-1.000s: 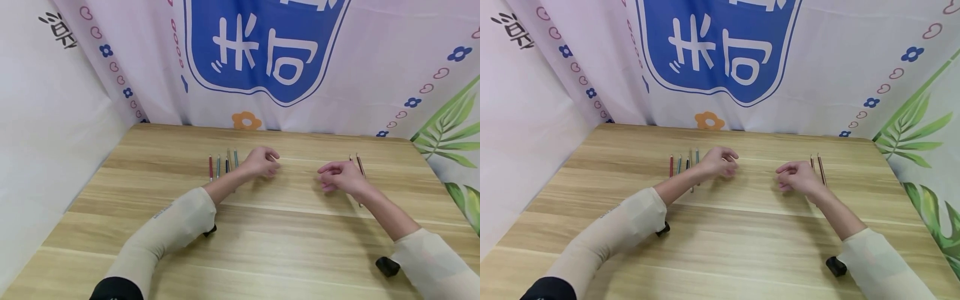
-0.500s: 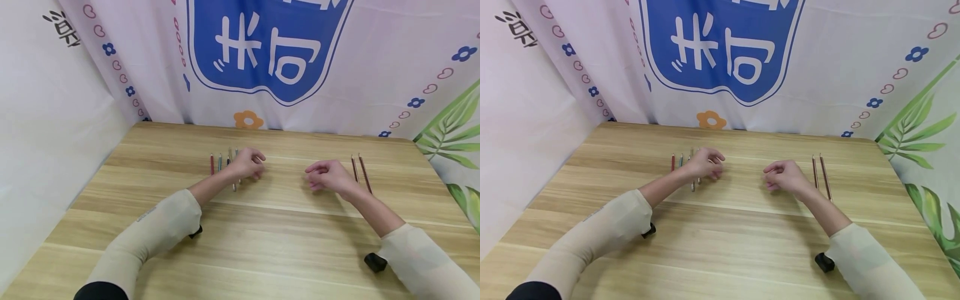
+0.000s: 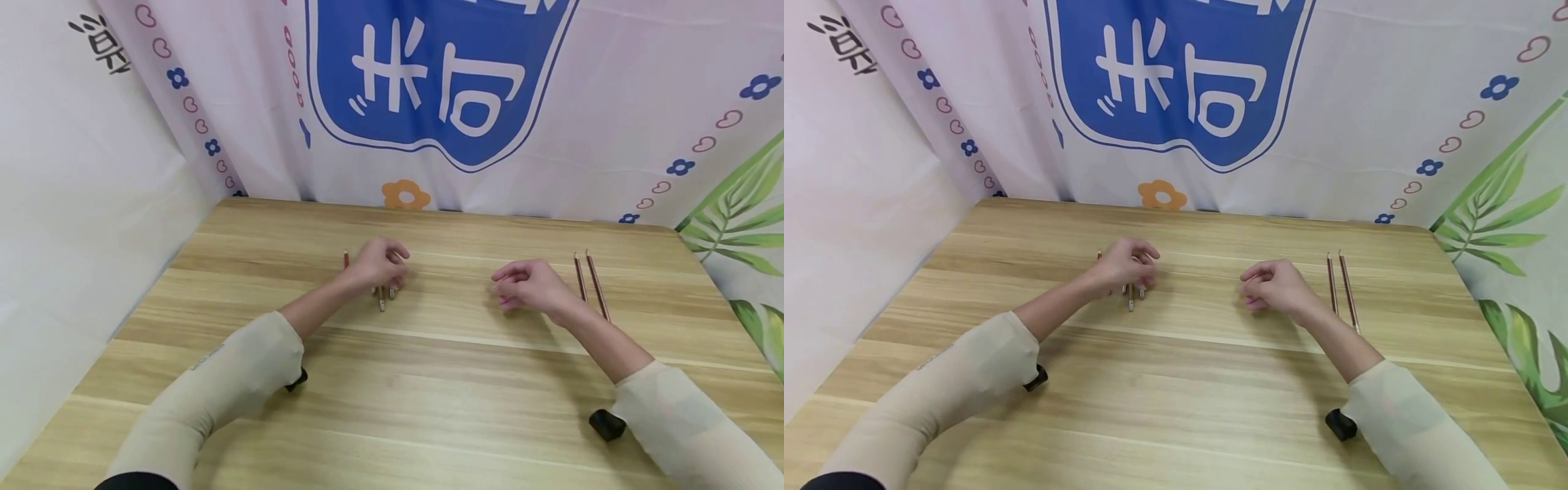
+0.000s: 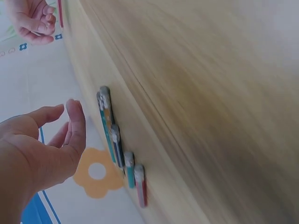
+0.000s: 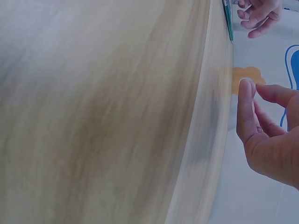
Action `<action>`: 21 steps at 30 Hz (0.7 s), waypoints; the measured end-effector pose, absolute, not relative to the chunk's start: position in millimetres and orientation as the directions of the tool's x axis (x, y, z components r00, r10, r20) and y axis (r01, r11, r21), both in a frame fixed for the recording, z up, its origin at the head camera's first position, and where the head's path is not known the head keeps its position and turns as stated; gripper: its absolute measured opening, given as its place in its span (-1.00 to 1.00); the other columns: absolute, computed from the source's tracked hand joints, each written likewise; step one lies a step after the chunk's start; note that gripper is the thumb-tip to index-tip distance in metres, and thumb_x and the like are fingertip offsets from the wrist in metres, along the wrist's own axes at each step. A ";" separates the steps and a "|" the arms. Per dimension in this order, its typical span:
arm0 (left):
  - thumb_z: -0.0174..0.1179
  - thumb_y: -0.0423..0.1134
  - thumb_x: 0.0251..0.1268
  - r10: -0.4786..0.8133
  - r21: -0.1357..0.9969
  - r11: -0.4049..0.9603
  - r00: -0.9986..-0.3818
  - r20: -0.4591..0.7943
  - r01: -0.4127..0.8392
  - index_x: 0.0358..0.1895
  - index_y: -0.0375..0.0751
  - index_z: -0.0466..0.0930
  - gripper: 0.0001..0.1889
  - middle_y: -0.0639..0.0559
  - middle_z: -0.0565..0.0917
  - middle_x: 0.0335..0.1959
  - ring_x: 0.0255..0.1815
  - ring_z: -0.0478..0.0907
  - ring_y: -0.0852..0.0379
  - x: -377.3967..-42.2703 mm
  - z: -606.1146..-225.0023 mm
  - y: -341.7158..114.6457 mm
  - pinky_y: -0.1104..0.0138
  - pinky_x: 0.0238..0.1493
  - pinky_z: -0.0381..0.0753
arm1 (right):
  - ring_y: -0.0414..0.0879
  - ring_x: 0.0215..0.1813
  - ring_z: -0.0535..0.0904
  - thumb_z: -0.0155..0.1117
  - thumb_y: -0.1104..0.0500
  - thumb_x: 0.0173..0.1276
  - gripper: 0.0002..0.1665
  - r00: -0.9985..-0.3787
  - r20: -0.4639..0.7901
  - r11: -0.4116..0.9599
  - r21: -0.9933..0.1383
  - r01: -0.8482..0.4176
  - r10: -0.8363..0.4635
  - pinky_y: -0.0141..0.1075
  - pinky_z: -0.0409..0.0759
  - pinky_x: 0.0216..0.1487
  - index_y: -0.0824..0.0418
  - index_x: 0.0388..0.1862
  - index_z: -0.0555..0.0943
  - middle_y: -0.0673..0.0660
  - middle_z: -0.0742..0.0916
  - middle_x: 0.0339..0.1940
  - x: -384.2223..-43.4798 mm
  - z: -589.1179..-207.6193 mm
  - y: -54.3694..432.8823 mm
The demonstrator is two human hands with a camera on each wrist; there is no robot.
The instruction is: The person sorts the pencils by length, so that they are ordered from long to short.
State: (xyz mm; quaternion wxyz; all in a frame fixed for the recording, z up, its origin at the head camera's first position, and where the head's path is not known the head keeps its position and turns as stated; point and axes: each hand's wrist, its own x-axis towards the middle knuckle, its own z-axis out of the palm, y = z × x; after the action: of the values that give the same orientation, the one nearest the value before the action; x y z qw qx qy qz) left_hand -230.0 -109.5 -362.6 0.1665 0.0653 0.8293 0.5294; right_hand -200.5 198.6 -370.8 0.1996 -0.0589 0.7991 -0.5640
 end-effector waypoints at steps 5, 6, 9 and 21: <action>0.28 -0.54 0.36 0.273 0.860 0.510 -0.943 -0.189 -0.025 0.01 -0.55 0.57 -0.78 -0.20 0.66 -0.35 -0.47 0.65 0.05 -225.7 -364.2 -122.2 0.32 -0.43 0.81 | -0.07 -0.26 0.72 0.25 0.39 0.48 -0.55 -0.912 -0.251 0.343 -0.930 0.134 -0.325 -0.22 0.85 -0.11 0.66 0.23 0.45 0.23 0.72 -0.23 -200.4 -370.2 195.8; 0.29 -0.54 0.35 0.270 0.853 0.522 -0.944 -0.188 -0.020 -0.02 -0.54 0.58 -0.80 -0.17 0.65 -0.37 -0.49 0.64 0.07 -225.0 -365.1 -124.7 0.33 -0.45 0.80 | -0.07 -0.26 0.72 0.25 0.40 0.48 -0.55 -0.912 -0.250 0.342 -0.930 0.132 -0.326 -0.22 0.85 -0.11 0.67 0.22 0.45 0.23 0.73 -0.23 -200.4 -370.3 195.4; 0.31 -0.55 0.32 0.267 0.842 0.540 -0.945 -0.186 -0.013 -0.04 -0.54 0.60 -0.81 -0.15 0.65 -0.41 -0.51 0.62 0.09 -223.4 -367.3 -132.0 0.33 -0.47 0.78 | -0.07 -0.26 0.71 0.23 0.39 0.50 -0.57 -0.911 -0.255 0.343 -0.929 0.138 -0.324 -0.23 0.85 -0.10 0.67 0.21 0.45 0.25 0.72 -0.22 -200.8 -370.4 195.8; 0.27 -0.59 0.30 0.319 0.838 0.545 -0.930 -0.182 0.022 -0.25 -0.53 0.62 -0.97 -0.18 0.69 -0.44 -0.57 0.65 0.10 -211.8 -370.5 -145.2 0.32 -0.50 0.80 | -0.07 -0.24 0.70 0.22 0.38 0.51 -0.58 -0.904 -0.265 0.331 -0.932 0.150 -0.335 -0.23 0.84 -0.06 0.68 0.20 0.45 0.26 0.72 -0.19 -201.4 -372.6 202.0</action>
State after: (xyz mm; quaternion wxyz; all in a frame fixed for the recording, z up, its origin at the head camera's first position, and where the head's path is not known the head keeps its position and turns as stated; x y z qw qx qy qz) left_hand -211.8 -145.2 -370.5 0.1588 0.0986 0.8644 0.4667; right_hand -201.4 202.0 -372.6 0.2107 -0.0586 0.7882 -0.5753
